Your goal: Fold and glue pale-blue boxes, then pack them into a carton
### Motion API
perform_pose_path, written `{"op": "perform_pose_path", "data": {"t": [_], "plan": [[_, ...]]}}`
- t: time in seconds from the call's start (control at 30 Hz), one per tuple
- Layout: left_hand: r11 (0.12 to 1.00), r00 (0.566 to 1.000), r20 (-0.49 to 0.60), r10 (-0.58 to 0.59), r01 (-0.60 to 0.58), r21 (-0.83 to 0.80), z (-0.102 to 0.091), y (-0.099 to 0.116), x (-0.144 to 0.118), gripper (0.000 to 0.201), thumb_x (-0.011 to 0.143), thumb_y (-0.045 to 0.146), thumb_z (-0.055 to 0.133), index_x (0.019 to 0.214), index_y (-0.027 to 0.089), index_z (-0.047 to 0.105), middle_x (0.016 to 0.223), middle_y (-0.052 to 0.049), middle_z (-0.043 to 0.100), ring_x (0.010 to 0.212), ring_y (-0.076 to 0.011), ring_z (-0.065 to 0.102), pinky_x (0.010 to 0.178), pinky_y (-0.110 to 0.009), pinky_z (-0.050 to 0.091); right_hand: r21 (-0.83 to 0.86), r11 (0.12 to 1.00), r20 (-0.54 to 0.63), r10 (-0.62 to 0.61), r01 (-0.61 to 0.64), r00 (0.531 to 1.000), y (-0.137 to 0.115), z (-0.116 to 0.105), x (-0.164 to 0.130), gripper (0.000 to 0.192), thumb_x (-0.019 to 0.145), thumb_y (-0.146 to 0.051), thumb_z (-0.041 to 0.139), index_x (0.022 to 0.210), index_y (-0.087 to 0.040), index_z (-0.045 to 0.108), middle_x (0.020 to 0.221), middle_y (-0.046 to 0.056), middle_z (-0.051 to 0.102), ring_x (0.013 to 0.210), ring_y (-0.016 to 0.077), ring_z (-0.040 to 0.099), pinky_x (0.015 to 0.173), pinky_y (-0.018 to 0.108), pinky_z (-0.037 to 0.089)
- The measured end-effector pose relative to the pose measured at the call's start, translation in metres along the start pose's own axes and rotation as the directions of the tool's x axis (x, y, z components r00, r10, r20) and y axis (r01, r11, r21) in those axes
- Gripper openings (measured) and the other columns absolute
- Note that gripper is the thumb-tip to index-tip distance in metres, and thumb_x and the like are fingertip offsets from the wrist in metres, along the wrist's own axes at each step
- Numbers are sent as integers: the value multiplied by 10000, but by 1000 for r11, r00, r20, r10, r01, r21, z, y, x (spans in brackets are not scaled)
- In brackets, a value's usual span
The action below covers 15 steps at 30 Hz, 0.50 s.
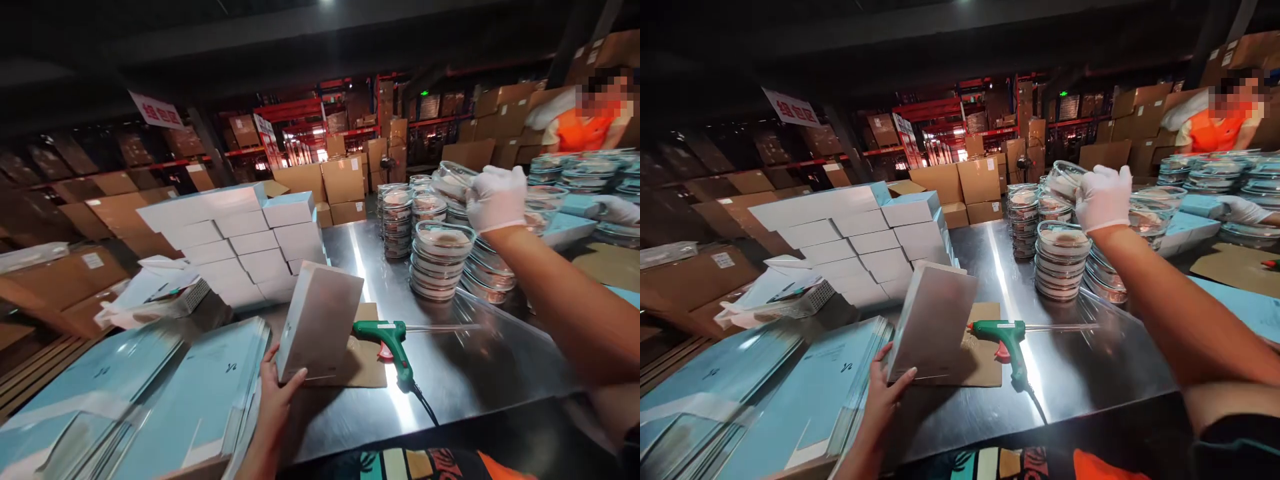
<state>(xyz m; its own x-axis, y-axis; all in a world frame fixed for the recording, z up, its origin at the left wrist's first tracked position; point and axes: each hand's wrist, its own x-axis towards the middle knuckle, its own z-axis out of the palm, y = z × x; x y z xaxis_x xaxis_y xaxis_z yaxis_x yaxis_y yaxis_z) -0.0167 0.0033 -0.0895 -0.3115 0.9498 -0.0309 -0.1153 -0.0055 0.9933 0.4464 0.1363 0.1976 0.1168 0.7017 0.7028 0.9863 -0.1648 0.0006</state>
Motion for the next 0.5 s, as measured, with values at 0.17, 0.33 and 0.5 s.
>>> {"op": "perform_pose_path", "data": {"t": [0.17, 0.33, 0.5], "plan": [[994, 994, 52, 100, -101, 28, 10, -10, 2, 981, 571, 349, 949, 1417, 240, 464, 1256, -92, 695, 1160, -319, 701, 1038, -456, 559, 259, 885, 161, -434, 387, 886, -45, -41, -47, 223, 1030, -191, 611, 849, -164, 740, 841, 100, 719, 880, 232, 633, 858, 358, 435], [988, 968, 202, 151, -146, -40, 20, -26, -8, 870, 629, 278, 920, 1373, 274, 468, 1413, -136, 645, 1297, -327, 675, 1091, -450, 535, 516, 533, 181, -833, 670, 523, -84, -63, -100, 241, 1001, -211, 653, 762, -223, 678, 844, 71, 714, 873, 246, 633, 833, 372, 434], [997, 951, 306, 48, -24, -80, 33, -47, -22, 874, 536, 240, 951, 1286, 263, 503, 1342, -132, 670, 1260, -332, 697, 1049, -432, 562, 584, 507, 118, -826, 634, 552, -129, -59, -136, 114, 952, -203, 695, 869, -229, 769, 818, 78, 714, 839, 265, 652, 788, 396, 488]]}}
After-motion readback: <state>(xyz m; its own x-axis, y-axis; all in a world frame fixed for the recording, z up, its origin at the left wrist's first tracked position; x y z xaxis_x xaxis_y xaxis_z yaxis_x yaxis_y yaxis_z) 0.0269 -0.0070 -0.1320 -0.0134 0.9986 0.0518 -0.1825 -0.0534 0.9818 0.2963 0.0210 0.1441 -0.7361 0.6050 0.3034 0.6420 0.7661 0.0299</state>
